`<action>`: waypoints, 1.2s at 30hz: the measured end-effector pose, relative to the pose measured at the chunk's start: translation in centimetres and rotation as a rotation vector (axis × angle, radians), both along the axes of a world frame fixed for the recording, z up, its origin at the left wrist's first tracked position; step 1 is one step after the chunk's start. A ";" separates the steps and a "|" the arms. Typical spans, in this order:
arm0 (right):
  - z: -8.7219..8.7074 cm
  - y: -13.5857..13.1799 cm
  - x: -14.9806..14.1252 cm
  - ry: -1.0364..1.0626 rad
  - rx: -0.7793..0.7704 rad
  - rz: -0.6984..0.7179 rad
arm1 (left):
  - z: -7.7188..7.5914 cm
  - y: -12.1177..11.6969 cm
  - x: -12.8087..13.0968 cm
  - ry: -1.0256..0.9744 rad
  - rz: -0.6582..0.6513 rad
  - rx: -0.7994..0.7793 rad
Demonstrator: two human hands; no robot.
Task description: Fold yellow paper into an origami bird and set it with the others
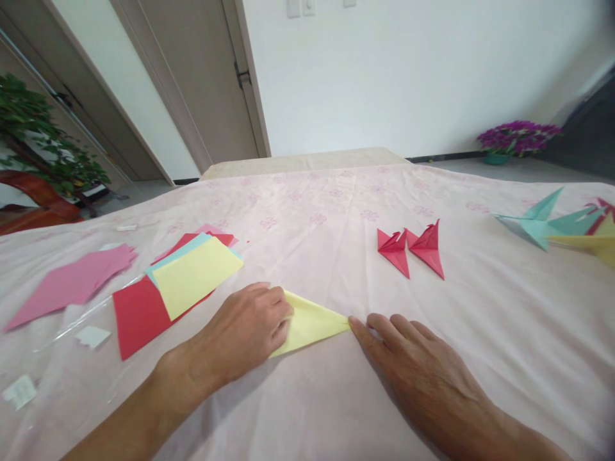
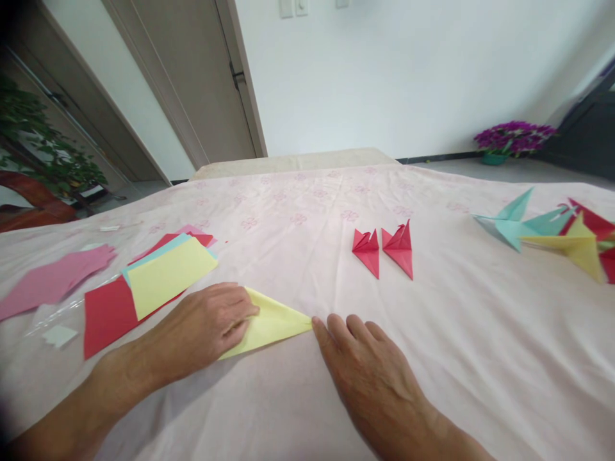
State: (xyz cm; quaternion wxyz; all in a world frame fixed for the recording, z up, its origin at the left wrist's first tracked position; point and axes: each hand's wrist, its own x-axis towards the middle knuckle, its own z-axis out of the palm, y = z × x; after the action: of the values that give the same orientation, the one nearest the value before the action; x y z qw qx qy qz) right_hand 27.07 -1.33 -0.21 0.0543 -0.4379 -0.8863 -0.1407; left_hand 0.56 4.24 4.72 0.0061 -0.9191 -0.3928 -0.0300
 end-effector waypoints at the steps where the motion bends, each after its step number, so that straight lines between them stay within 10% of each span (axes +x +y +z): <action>1: 0.1 0.0 -0.1 0.002 -0.010 -0.009 | 0.1 -0.4 0.8 0.065 0.037 0.002; 6: 0.7 -0.2 -0.2 0.017 -0.030 -0.039 | -1.9 -1.3 4.2 0.185 0.220 0.225; 11: 1.0 -0.2 -0.4 0.009 -0.075 -0.064 | -4.4 -0.7 4.1 0.101 0.114 0.374; 36: 1.0 -0.4 -0.4 0.010 -0.062 -0.068 | -6.0 -3.3 1.6 -0.051 0.146 0.144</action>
State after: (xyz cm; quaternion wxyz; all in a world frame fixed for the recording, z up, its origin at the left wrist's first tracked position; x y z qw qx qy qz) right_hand 26.62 -1.75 0.76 0.0400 -0.4700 -0.8745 -0.1127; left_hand 2.13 0.93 -1.24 0.0641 -0.8841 -0.4557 -0.0812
